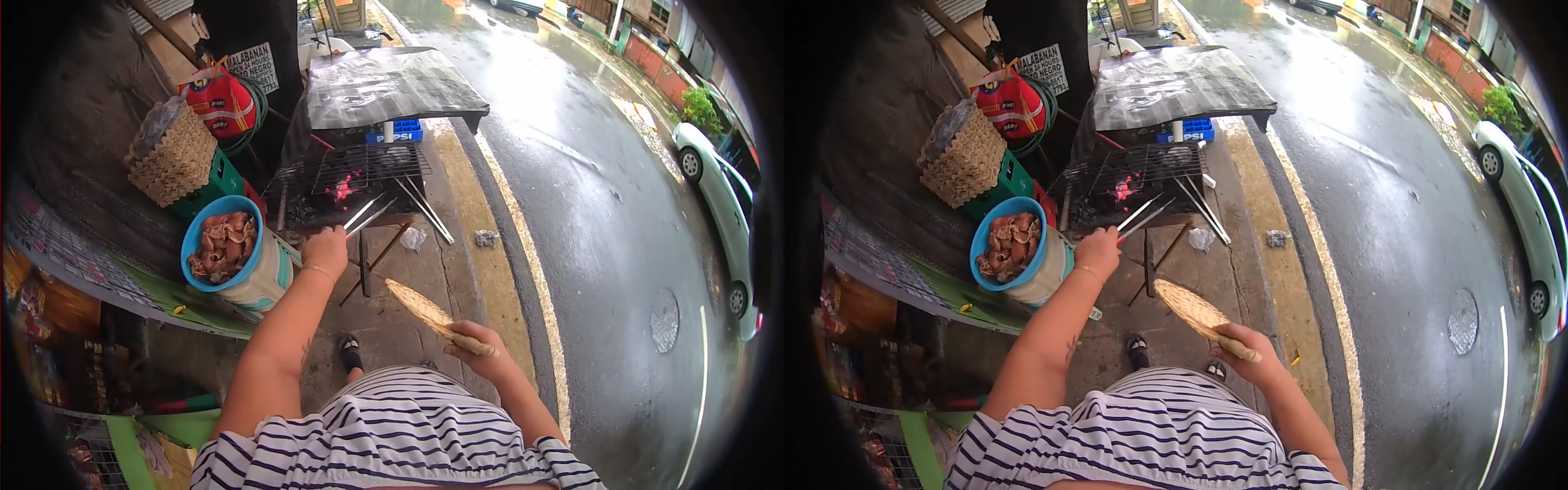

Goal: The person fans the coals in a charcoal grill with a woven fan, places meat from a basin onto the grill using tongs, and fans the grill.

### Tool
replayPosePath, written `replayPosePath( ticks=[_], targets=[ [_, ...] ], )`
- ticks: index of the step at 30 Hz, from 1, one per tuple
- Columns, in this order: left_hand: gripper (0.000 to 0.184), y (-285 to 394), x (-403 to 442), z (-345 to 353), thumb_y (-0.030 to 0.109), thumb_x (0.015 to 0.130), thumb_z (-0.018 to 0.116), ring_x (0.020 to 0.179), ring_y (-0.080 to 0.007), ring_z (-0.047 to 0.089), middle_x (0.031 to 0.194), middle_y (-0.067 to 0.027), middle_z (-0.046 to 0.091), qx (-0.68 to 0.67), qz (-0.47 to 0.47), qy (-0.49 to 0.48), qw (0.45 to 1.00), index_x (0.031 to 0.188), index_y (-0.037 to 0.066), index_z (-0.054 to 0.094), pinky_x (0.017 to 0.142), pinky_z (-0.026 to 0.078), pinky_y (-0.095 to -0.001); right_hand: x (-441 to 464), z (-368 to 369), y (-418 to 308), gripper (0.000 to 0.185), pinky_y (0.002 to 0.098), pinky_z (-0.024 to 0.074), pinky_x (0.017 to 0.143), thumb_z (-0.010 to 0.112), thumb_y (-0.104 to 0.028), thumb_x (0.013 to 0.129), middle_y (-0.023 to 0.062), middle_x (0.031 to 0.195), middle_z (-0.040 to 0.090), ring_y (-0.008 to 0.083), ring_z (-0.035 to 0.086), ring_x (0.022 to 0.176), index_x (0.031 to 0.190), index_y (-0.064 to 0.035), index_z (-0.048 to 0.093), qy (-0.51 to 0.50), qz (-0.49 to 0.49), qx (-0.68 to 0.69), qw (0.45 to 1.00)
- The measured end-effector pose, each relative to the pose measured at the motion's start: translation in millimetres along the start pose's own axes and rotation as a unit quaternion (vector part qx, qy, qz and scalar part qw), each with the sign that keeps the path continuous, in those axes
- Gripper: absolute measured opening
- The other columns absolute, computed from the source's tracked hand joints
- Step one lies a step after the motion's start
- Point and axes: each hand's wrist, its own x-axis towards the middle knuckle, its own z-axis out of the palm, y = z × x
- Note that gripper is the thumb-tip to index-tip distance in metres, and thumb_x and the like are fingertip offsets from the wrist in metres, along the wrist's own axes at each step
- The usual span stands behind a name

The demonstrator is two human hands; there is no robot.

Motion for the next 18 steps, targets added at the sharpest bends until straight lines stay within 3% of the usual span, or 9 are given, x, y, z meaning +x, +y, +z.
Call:
replayPosePath(
  ticks=[2,3,7,10,14,18],
  targets=[
    [0.021,15.2,13.5,-13.3,0.012,0.090,0.048,0.091,-0.0319,0.068,0.108,-0.0150,0.065,0.048,-0.009,-0.044,0.998,0.108,0.008,0.060,0.076,0.056,-0.0428,-14.6,-1.9,9.2,0.039,0.0330,0.0505,0.076,0.078,-0.019,0.078,0.0121,0.091,0.066,0.0253,0.065,0.084,0.111,-0.0062,0.062,0.006,0.018,0.014,1.000],
    [0.024,19.7,21.0,-14.3,0.012,0.091,0.047,0.094,-0.0308,0.069,0.111,-0.0149,0.065,0.065,-0.017,-0.055,0.996,0.111,0.009,0.061,0.077,0.057,-0.0420,-19.9,-4.9,9.6,0.039,0.0331,0.0508,0.075,0.078,-0.020,0.078,0.0123,0.091,0.066,0.0253,0.065,0.084,0.111,-0.0067,0.062,0.003,0.011,0.020,1.000],
    [0.026,29.5,39.7,-15.6,0.013,0.092,0.047,0.095,-0.0308,0.068,0.113,-0.0157,0.064,0.100,-0.007,-0.065,0.993,0.112,0.008,0.062,0.076,0.057,-0.0409,-35.1,-9.7,18.7,0.040,0.0338,0.0516,0.076,0.078,-0.022,0.077,0.0129,0.094,0.067,0.0270,0.066,0.085,0.111,-0.0070,0.062,0.028,0.021,-0.003,0.999],
    [0.020,34.8,45.5,-14.7,0.013,0.091,0.047,0.093,-0.0323,0.068,0.106,-0.0164,0.065,0.098,-0.007,-0.056,0.994,0.104,0.007,0.061,0.075,0.056,-0.0422,-40.6,-8.8,21.9,0.040,0.0339,0.0515,0.076,0.078,-0.021,0.077,0.0130,0.094,0.067,0.0273,0.066,0.086,0.111,-0.0069,0.062,0.046,0.030,-0.003,0.998],
    [0.025,31.1,47.9,-15.7,0.014,0.094,0.045,0.095,-0.0301,0.068,0.108,-0.0142,0.065,0.099,-0.021,-0.079,0.992,0.112,0.011,0.061,0.075,0.057,-0.0423,-39.2,-2.3,13.9,0.041,0.0314,0.0504,0.079,0.079,-0.017,0.077,0.0097,0.099,0.067,0.0221,0.064,0.090,0.111,-0.0036,0.061,0.054,0.050,-0.004,0.997],
    [0.022,14.6,31.4,-14.6,0.015,0.094,0.045,0.094,-0.0331,0.067,0.104,-0.0161,0.065,0.054,-0.021,-0.070,0.996,0.108,0.010,0.060,0.075,0.055,-0.0437,-33.0,5.9,-1.3,0.041,0.0316,0.0502,0.079,0.078,-0.019,0.078,0.0097,0.099,0.067,0.0218,0.064,0.091,0.112,-0.0037,0.061,0.050,0.061,0.000,0.997]
  ],
)
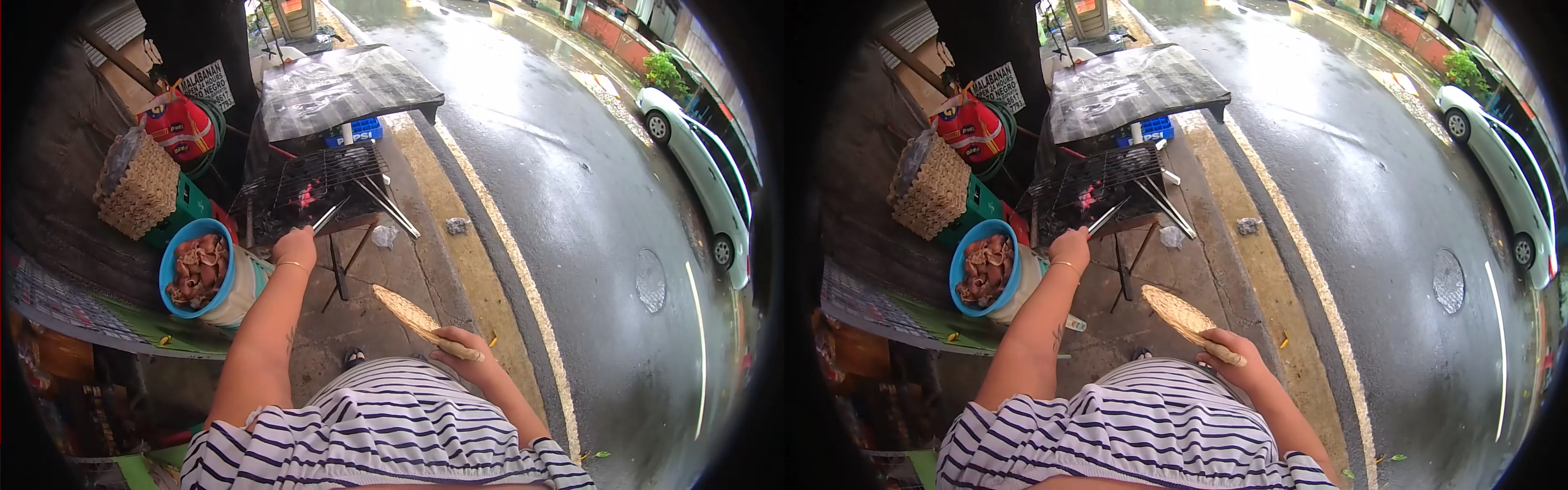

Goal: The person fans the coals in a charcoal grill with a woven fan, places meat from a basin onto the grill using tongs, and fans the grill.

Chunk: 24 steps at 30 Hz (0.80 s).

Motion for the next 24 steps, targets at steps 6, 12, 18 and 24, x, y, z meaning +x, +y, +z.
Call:
replayPosePath(
  ticks=[6,12,18,24],
  targets=[
    [0.023,-30.6,-18.3,19.7,0.016,0.085,0.059,0.094,-0.0356,0.066,0.102,-0.0188,0.064,-0.044,0.004,0.001,0.999,0.106,0.008,0.059,0.077,0.054,-0.0449,17.5,20.8,-18.8,0.037,0.0348,0.0505,0.078,0.075,-0.022,0.080,0.0119,0.094,0.066,0.0282,0.065,0.089,0.112,-0.0086,0.061,-0.025,-0.015,-0.003,1.000],
    [0.028,-27.6,-4.0,21.1,0.018,0.081,0.066,0.094,-0.0362,0.066,0.101,-0.0198,0.065,-0.090,-0.009,0.002,0.996,0.106,0.008,0.060,0.079,0.054,-0.0447,31.0,35.6,-38.5,0.037,0.0355,0.0503,0.079,0.074,-0.023,0.080,0.0119,0.095,0.065,0.0291,0.064,0.090,0.111,-0.0083,0.061,-0.046,-0.032,-0.029,0.998],
    [0.022,-16.3,3.8,8.9,0.017,0.089,0.054,0.100,-0.0352,0.065,0.105,-0.0197,0.067,-0.113,-0.030,-0.040,0.992,0.108,0.006,0.061,0.082,0.054,-0.0445,30.1,41.0,-37.4,0.039,0.0350,0.0505,0.079,0.075,-0.023,0.079,0.0124,0.097,0.065,0.0289,0.064,0.091,0.112,-0.0080,0.061,-0.039,-0.008,-0.031,0.999],
    [0.032,-49.0,-9.4,33.0,0.018,0.073,0.075,0.092,-0.0386,0.064,0.093,-0.0190,0.067,-0.172,-0.017,0.037,0.984,0.099,0.007,0.060,0.079,0.051,-0.0477,34.2,39.7,-37.3,0.039,0.0353,0.0505,0.078,0.075,-0.023,0.079,0.0123,0.096,0.065,0.0285,0.064,0.090,0.112,-0.0079,0.061,-0.031,-0.018,-0.025,0.999]
  ],
)
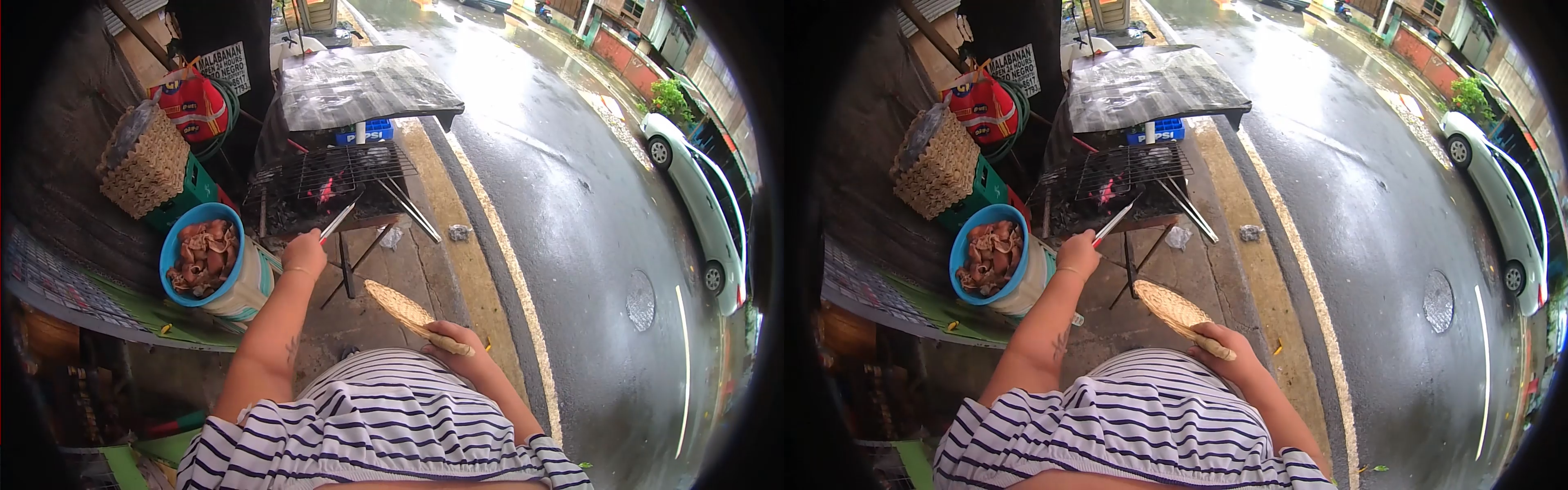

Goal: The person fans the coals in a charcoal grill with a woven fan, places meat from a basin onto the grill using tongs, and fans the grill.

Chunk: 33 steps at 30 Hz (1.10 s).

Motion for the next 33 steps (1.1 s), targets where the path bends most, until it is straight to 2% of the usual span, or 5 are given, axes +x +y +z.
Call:
replayPosePath(
  ticks=[5,11,20,26,33],
  targets=[
    [0.032,-13.4,-35.9,-30.6,0.018,0.071,0.077,0.091,-0.0394,0.063,0.091,-0.0179,0.066,-0.034,-0.028,-0.015,0.999,0.097,0.008,0.060,0.077,0.050,-0.0491,8.8,1.2,-5.6,0.037,0.0361,0.0504,0.077,0.074,-0.022,0.079,0.0119,0.095,0.065,0.0291,0.064,0.089,0.111,-0.0087,0.061,-0.014,0.000,-0.010,1.000],
    [0.037,-4.8,-20.4,-4.1,0.024,0.071,0.078,0.091,-0.0375,0.064,0.093,-0.0177,0.067,-0.019,0.010,-0.002,1.000,0.100,0.008,0.061,0.078,0.051,-0.0475,17.6,5.8,-9.8,0.037,0.0362,0.0507,0.078,0.074,-0.024,0.079,0.0118,0.097,0.065,0.0300,0.064,0.090,0.111,-0.0093,0.061,-0.033,-0.026,-0.005,0.999],
    [0.022,23.7,13.8,3.7,0.014,0.079,0.064,0.093,-0.0361,0.066,0.095,-0.0175,0.067,0.041,-0.007,-0.034,0.999,0.100,0.008,0.061,0.080,0.053,-0.0467,11.2,4.4,-4.4,0.039,0.0365,0.0507,0.079,0.075,-0.026,0.079,0.0124,0.099,0.065,0.0307,0.064,0.093,0.111,-0.0078,0.061,-0.035,-0.034,-0.034,0.998],
    [0.028,-5.2,-34.0,-13.6,0.016,0.073,0.073,0.087,-0.0382,0.064,0.092,-0.0177,0.066,-0.008,0.045,0.028,0.999,0.096,0.009,0.059,0.074,0.051,-0.0485,4.4,1.6,-3.9,0.039,0.0366,0.0508,0.079,0.074,-0.026,0.079,0.0126,0.097,0.065,0.0309,0.064,0.091,0.111,-0.0076,0.061,-0.022,-0.026,-0.020,0.999],
    [0.028,-56.5,-69.0,-40.6,0.016,0.074,0.073,0.087,-0.0392,0.063,0.090,-0.0182,0.065,-0.023,-0.023,0.036,0.999,0.095,0.006,0.057,0.073,0.050,-0.0495,6.0,6.2,-5.9,0.038,0.0367,0.0508,0.078,0.074,-0.026,0.079,0.0124,0.097,0.065,0.0307,0.064,0.091,0.111,-0.0082,0.062,-0.024,-0.016,-0.015,0.999]
  ],
)
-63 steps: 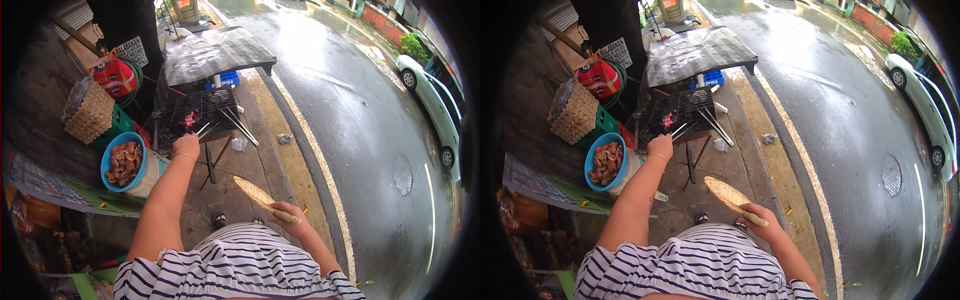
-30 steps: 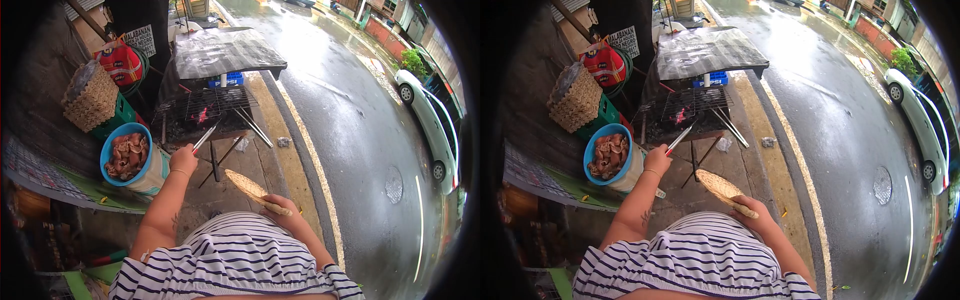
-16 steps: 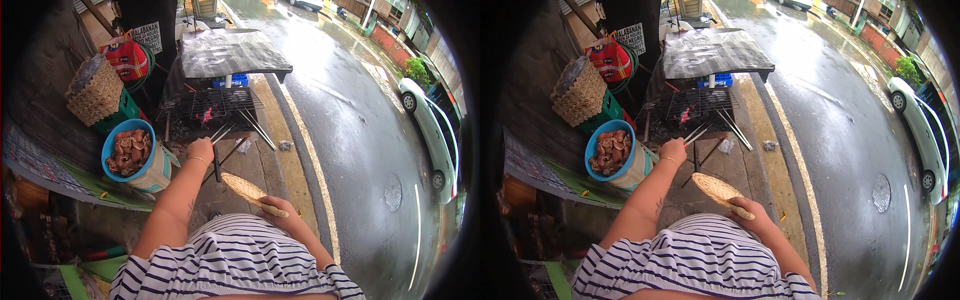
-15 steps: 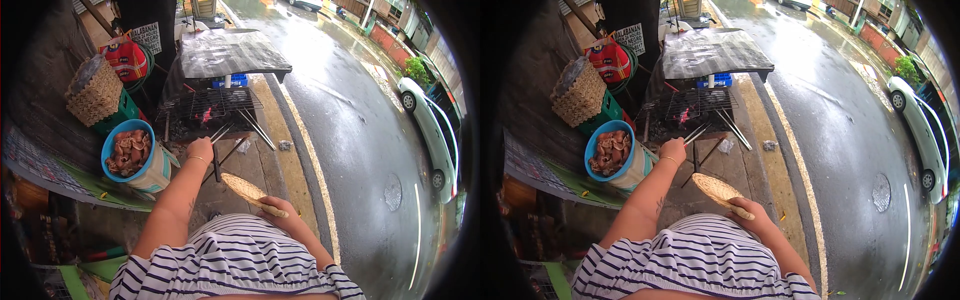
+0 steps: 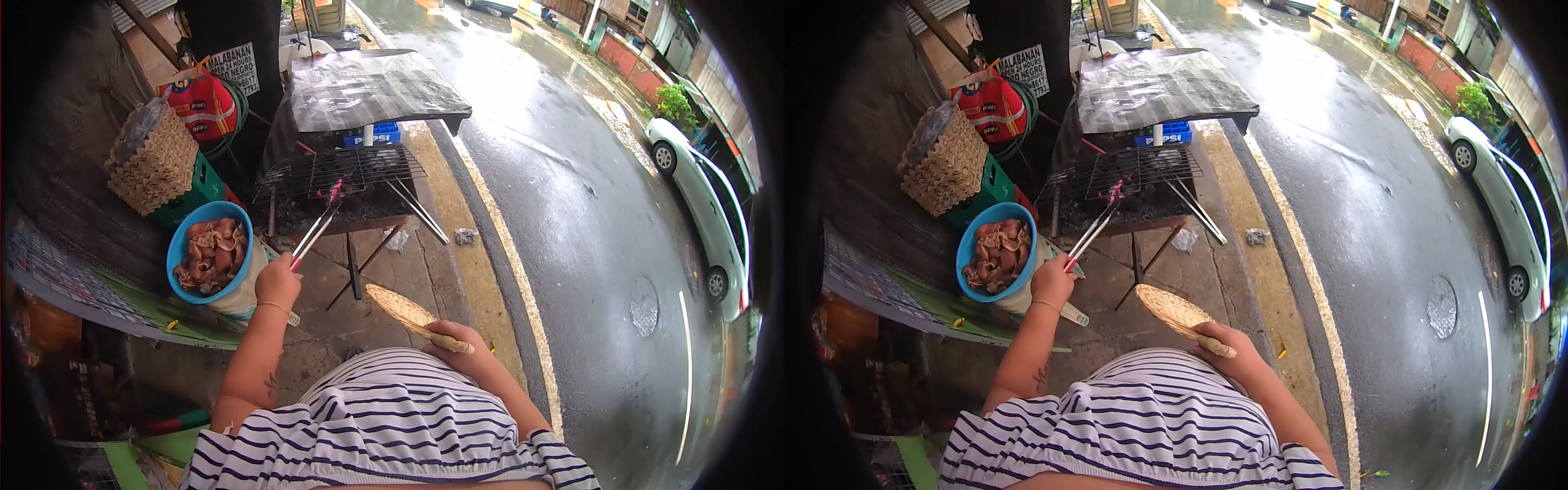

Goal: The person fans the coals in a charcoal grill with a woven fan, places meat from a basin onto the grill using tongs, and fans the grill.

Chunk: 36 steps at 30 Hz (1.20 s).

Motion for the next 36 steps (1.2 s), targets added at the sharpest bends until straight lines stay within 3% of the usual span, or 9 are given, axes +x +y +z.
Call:
replayPosePath(
  ticks=[16,19,28,35,36],
  targets=[
    [0.029,8.9,62.9,6.3,0.017,0.075,0.073,0.087,-0.0361,0.066,0.087,-0.0180,0.067,0.125,-0.006,0.012,0.992,0.099,0.006,0.060,0.076,0.053,-0.0459,6.7,8.8,-10.9,0.037,0.0356,0.0505,0.077,0.075,-0.024,0.080,0.0125,0.094,0.065,0.0285,0.064,0.089,0.110,-0.0077,0.061,-0.008,0.021,0.016,1.000],
    [0.031,12.1,45.6,-2.6,0.019,0.078,0.073,0.092,-0.0355,0.066,0.096,-0.0180,0.066,0.101,-0.001,-0.031,0.994,0.103,0.006,0.060,0.076,0.054,-0.0446,7.9,8.0,-10.3,0.037,0.0355,0.0506,0.077,0.075,-0.024,0.080,0.0125,0.093,0.065,0.0281,0.064,0.088,0.111,-0.0075,0.061,-0.007,0.027,0.018,0.999],
    [0.032,-12.5,16.5,11.7,0.020,0.073,0.076,0.087,-0.0379,0.064,0.087,-0.0178,0.066,0.030,-0.009,-0.021,0.999,0.096,0.006,0.059,0.075,0.050,-0.0488,17.1,11.9,-9.8,0.038,0.0357,0.0507,0.077,0.075,-0.024,0.080,0.0126,0.092,0.066,0.0287,0.065,0.087,0.111,-0.0079,0.061,-0.015,0.035,0.017,0.999],
    [0.030,-5.0,37.9,29.5,0.019,0.075,0.075,0.087,-0.0386,0.064,0.092,-0.0187,0.066,-0.002,-0.027,-0.015,1.000,0.096,0.006,0.059,0.075,0.049,-0.0501,23.4,13.8,-18.5,0.038,0.0359,0.0507,0.077,0.075,-0.025,0.079,0.0137,0.093,0.066,0.0295,0.065,0.088,0.111,-0.0083,0.061,-0.026,0.026,-0.001,0.999],
    [0.031,-4.3,39.5,30.6,0.020,0.075,0.075,0.087,-0.0388,0.064,0.092,-0.0188,0.066,-0.003,-0.031,-0.016,0.999,0.097,0.005,0.058,0.076,0.049,-0.0500,24.2,13.0,-19.3,0.039,0.0346,0.0505,0.077,0.076,-0.023,0.079,0.0128,0.092,0.066,0.0263,0.064,0.087,0.111,-0.0068,0.061,-0.019,0.017,-0.011,1.000]
  ],
)
